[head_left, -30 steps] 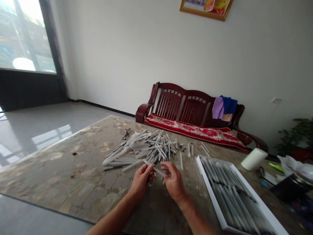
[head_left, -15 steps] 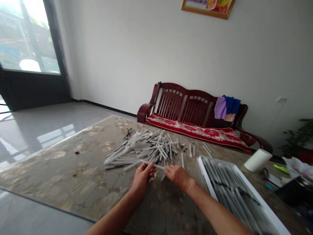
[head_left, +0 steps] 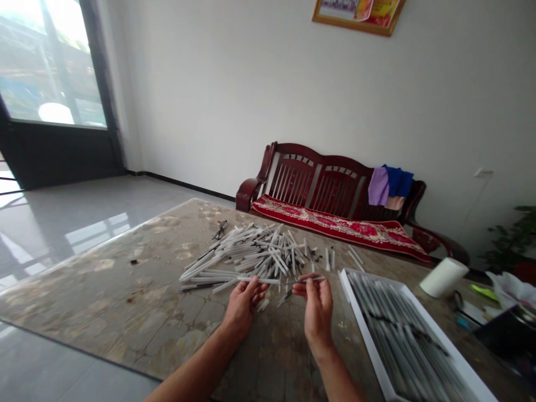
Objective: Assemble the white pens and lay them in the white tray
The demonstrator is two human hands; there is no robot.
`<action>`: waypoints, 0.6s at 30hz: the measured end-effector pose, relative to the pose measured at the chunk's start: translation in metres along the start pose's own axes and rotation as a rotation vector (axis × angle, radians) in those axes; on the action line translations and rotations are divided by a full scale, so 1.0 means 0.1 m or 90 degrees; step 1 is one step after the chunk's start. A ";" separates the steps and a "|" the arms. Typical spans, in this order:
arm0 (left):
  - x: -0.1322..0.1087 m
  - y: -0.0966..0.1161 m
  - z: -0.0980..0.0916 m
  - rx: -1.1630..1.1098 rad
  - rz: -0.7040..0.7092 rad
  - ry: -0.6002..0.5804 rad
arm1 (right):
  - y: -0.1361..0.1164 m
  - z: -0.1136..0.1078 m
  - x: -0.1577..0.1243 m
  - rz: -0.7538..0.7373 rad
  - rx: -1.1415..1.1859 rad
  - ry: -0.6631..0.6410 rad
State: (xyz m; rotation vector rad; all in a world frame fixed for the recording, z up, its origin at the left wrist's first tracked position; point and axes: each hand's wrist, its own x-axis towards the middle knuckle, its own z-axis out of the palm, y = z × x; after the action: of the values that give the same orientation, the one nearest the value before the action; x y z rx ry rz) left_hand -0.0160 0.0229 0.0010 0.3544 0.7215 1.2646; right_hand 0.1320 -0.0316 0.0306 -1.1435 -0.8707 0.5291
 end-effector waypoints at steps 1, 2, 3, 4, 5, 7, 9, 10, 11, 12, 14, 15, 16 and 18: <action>0.00 0.00 0.00 0.000 0.000 0.001 | -0.01 0.01 -0.02 0.003 0.009 0.006; -0.01 0.01 0.00 -0.001 0.000 0.001 | -0.02 0.02 -0.04 0.002 0.014 0.014; -0.01 0.01 0.00 -0.002 0.002 0.003 | -0.03 0.03 -0.05 -0.002 0.017 0.024; 0.00 0.01 -0.01 -0.003 0.002 0.004 | -0.04 0.03 -0.05 -0.008 0.018 0.033; 0.00 0.00 -0.01 -0.004 0.002 0.005 | -0.04 0.03 -0.05 -0.014 0.020 0.043; 0.01 0.00 -0.01 -0.006 0.001 0.004 | -0.05 0.03 -0.05 -0.022 0.022 0.056; 0.01 0.00 -0.01 -0.007 -0.002 0.000 | -0.04 0.02 -0.05 -0.020 0.020 0.052; 0.02 -0.01 -0.01 -0.006 -0.003 -0.002 | -0.04 0.02 -0.05 -0.017 0.018 0.046; 0.01 -0.01 -0.01 -0.005 -0.005 -0.005 | -0.03 0.03 -0.05 -0.014 0.017 0.040; 0.01 -0.01 -0.01 -0.002 -0.007 -0.010 | -0.02 0.03 -0.06 -0.011 0.017 0.034; 0.00 -0.01 -0.01 0.006 -0.016 -0.024 | -0.01 0.06 -0.09 -0.005 0.022 0.025; -0.01 -0.01 0.00 0.008 -0.022 -0.033 | 0.01 0.08 -0.11 -0.002 0.024 0.017; -0.02 -0.01 0.00 0.008 -0.028 -0.041 | 0.02 0.10 -0.12 0.002 0.021 0.002; -0.03 0.01 0.01 -0.003 -0.042 -0.051 | 0.08 0.13 -0.14 0.011 -0.007 -0.049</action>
State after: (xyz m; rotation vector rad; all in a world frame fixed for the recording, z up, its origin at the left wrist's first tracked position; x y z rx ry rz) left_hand -0.0164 0.0207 0.0028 0.3726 0.6561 1.1834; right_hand 0.1144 -0.0321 0.0208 -1.1478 -0.9325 0.5857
